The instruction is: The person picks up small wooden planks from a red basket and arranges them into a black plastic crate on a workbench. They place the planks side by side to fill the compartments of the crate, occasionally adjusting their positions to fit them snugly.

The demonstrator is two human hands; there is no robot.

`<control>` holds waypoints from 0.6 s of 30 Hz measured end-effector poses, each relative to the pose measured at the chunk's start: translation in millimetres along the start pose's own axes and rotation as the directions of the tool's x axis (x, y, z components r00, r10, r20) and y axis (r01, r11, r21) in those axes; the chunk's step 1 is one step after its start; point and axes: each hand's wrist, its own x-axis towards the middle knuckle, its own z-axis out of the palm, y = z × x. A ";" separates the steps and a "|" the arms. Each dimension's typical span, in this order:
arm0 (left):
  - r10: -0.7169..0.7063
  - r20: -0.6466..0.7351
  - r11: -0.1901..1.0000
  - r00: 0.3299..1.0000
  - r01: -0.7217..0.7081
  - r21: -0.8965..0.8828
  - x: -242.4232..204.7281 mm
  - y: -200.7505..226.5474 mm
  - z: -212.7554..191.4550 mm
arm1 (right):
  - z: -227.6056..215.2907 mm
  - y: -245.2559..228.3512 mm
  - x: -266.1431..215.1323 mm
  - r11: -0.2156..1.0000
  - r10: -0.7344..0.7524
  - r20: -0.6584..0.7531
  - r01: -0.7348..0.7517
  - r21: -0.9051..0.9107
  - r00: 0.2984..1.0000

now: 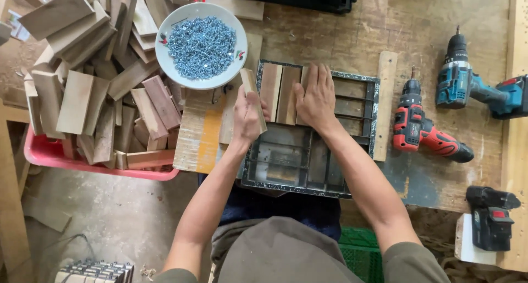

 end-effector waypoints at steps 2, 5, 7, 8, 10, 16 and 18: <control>0.001 0.043 1.000 0.999 0.000 -0.025 -1.5 6.6 -5.6 | 3.1 -4.6 -6.9 1.000 -0.001 -0.037 0.000 -0.026 0.999; -0.009 0.090 0.995 0.996 0.017 -0.094 -1.3 16.1 -9.8 | 1.3 -7.0 -6.5 0.999 0.032 -0.073 -0.030 0.025 0.997; -0.024 0.095 0.990 0.995 0.036 -0.134 -8.5 22.0 -10.1 | 1.4 -4.8 -12.4 0.992 0.071 -0.069 -0.064 0.105 0.995; 0.000 0.096 0.992 0.995 0.012 -0.126 -7.7 26.6 -8.2 | 2.4 -1.5 -10.1 0.986 0.076 -0.102 -0.059 0.156 0.992; 0.025 0.086 0.994 0.996 -0.016 -0.112 -7.6 32.7 -7.2 | 5.4 4.5 -5.5 0.976 0.075 -0.131 -0.045 0.215 0.988; 0.117 0.056 0.986 0.992 -0.123 0.114 -14.1 41.8 -4.4 | 5.2 14.6 -6.1 0.966 0.034 -0.182 0.014 0.256 0.983; 0.140 0.035 0.958 0.989 -0.145 0.248 0.2 7.0 -20.0 | 7.3 14.1 -7.0 0.961 -0.020 -0.245 0.086 0.261 0.969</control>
